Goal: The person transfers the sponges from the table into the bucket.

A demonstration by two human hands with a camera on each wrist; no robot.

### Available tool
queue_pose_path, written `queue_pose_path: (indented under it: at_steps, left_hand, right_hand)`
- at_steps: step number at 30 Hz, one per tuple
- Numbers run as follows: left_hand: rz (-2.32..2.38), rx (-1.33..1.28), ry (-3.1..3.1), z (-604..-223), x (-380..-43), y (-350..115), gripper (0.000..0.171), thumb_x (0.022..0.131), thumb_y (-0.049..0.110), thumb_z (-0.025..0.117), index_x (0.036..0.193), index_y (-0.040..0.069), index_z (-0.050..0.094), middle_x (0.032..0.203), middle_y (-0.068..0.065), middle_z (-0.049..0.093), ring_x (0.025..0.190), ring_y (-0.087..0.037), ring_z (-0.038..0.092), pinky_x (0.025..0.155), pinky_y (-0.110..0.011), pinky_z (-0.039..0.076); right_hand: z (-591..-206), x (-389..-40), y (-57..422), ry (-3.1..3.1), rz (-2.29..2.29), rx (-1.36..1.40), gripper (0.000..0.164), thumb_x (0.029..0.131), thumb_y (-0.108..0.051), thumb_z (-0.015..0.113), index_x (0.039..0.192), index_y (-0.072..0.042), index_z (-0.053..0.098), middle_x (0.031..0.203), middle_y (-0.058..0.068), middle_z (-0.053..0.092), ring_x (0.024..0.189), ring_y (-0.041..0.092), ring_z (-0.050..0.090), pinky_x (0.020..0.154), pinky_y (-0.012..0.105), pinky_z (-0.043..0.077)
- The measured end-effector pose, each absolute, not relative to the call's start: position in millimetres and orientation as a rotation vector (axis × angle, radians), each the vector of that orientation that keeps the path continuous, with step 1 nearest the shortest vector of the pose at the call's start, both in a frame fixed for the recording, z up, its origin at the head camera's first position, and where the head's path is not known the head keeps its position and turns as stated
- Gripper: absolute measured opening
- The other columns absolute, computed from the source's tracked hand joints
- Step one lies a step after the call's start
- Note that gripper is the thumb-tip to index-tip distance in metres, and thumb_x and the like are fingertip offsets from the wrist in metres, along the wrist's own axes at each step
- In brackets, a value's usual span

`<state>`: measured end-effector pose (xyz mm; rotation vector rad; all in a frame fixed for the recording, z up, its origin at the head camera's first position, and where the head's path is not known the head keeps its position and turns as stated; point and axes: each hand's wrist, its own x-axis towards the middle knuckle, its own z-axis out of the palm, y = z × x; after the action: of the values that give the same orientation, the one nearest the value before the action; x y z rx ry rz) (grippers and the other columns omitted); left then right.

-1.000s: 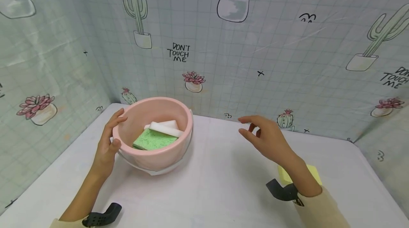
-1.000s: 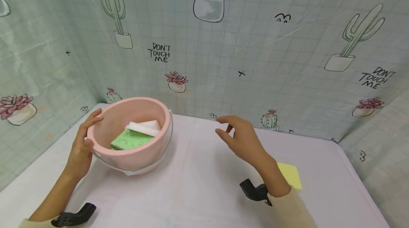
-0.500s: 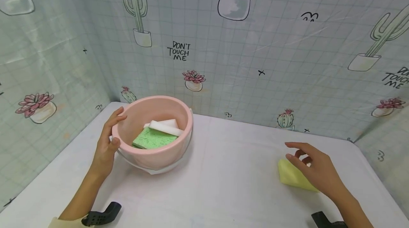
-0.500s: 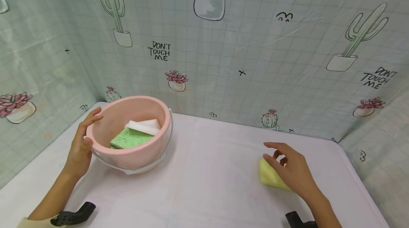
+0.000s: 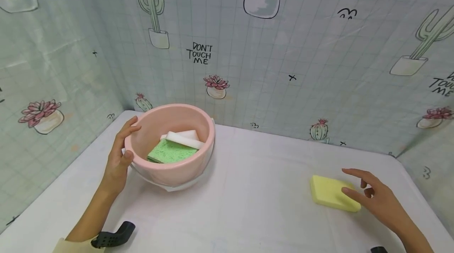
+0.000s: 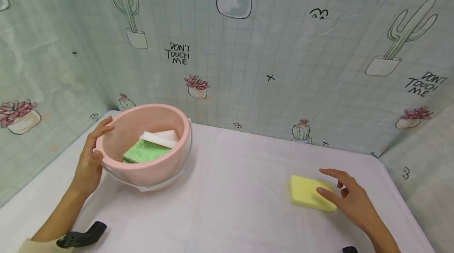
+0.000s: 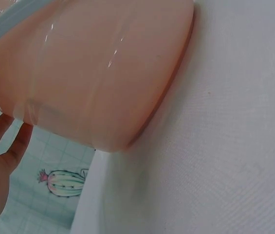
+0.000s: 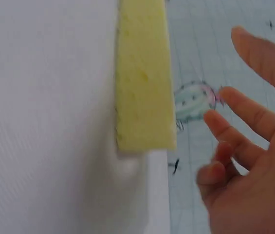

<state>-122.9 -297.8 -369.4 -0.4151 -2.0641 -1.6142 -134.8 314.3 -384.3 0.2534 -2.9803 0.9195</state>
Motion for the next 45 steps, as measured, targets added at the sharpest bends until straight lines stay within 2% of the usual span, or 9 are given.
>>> queue_pose_path:
  at_steps: [5,9,12,16,22,28,36,42,45]
  left_hand:
    - [-1.613,-0.398,-2.066,-370,-125,-297,0.059,0.094,0.043,0.052,0.141,0.011,0.041,0.156,0.000,0.021,0.142,-0.022,0.016,0.112,-0.042,0.020]
    - [-1.634,-0.402,-2.052,-370,-125,-297,0.060,0.093,0.045,0.053,0.141,0.011,0.042,0.156,0.000,0.021,0.142,-0.022,0.016,0.113,-0.041,0.019]
    - [-1.652,-0.419,-2.036,-371,-125,-298,0.062,0.093,0.046,0.054,0.141,0.009,0.041,0.156,-0.001,0.021,0.142,-0.023,0.015,0.113,-0.039,0.017]
    - [-1.661,-0.420,-2.019,-372,-126,-300,0.065,0.092,0.047,0.055,0.140,0.006,0.040,0.156,-0.001,0.021,0.143,-0.022,0.014,0.113,-0.039,0.016]
    - [-1.685,-0.420,-1.995,-371,-126,-299,0.068,0.091,0.048,0.056,0.140,0.004,0.040,0.156,-0.001,0.022,0.143,-0.022,0.014,0.113,-0.039,0.014]
    - [-1.661,-0.419,-2.028,-370,-125,-298,0.063,0.093,0.046,0.054,0.141,0.007,0.040,0.156,-0.002,0.021,0.143,-0.022,0.013,0.113,-0.040,0.013]
    - [-1.679,-0.400,-2.029,-372,-125,-296,0.066,0.092,0.048,0.056,0.141,0.006,0.040,0.156,0.000,0.021,0.142,-0.022,0.015,0.113,-0.040,0.016]
    - [-1.698,-0.399,-2.013,-373,-126,-297,0.066,0.091,0.044,0.058,0.140,0.004,0.040,0.156,-0.001,0.021,0.142,-0.023,0.015,0.113,-0.037,0.019]
    - [-1.728,-0.418,-1.984,-373,-126,-297,0.066,0.091,0.043,0.059,0.140,0.004,0.040,0.156,-0.002,0.021,0.142,-0.024,0.015,0.112,-0.036,0.020]
  right_hand:
    - [-395,-137,334,-3.108,1.037,0.311,0.071,0.087,-0.033,0.070,0.147,-0.015,0.035,0.103,0.009,0.043,0.077,0.013,0.049,0.059,0.025,0.043]
    - [-402,-138,339,-3.148,1.122,0.319,0.070,0.088,-0.030,0.070,0.147,-0.015,0.035,0.110,0.011,0.051,0.078,0.012,0.055,0.061,0.025,0.045]
    - [-404,-138,342,-3.166,1.165,0.306,0.071,0.087,-0.031,0.070,0.147,-0.015,0.035,0.113,0.012,0.050,0.079,0.013,0.055,0.061,0.026,0.043]
    - [-405,-139,345,-3.135,1.197,0.349,0.072,0.086,-0.029,0.071,0.147,-0.019,0.035,0.121,0.005,0.044,0.084,0.011,0.051,0.062,0.023,0.040]
    - [-406,-141,350,-3.149,1.233,0.360,0.073,0.086,-0.029,0.072,0.148,-0.022,0.034,0.136,-0.004,0.035,0.096,0.003,0.048,0.073,0.018,0.043]
    - [-407,-141,353,-3.129,1.331,0.322,0.073,0.084,-0.025,0.074,0.147,-0.019,0.037,0.129,-0.010,0.041,0.093,0.007,0.053,0.071,0.021,0.046]
    - [-406,-140,347,-3.134,1.292,0.267,0.070,0.085,-0.031,0.073,0.146,-0.021,0.040,0.144,0.016,0.035,0.105,-0.004,0.051,0.075,0.021,0.050]
    - [-397,-141,337,-3.103,1.329,0.194,0.066,0.088,-0.034,0.069,0.146,-0.019,0.041,0.147,0.020,0.032,0.102,-0.004,0.053,0.072,0.025,0.051]
    - [-392,-141,330,-3.075,1.355,0.139,0.066,0.088,-0.036,0.068,0.146,-0.018,0.040,0.144,0.019,0.036,0.096,0.002,0.057,0.067,0.028,0.050]
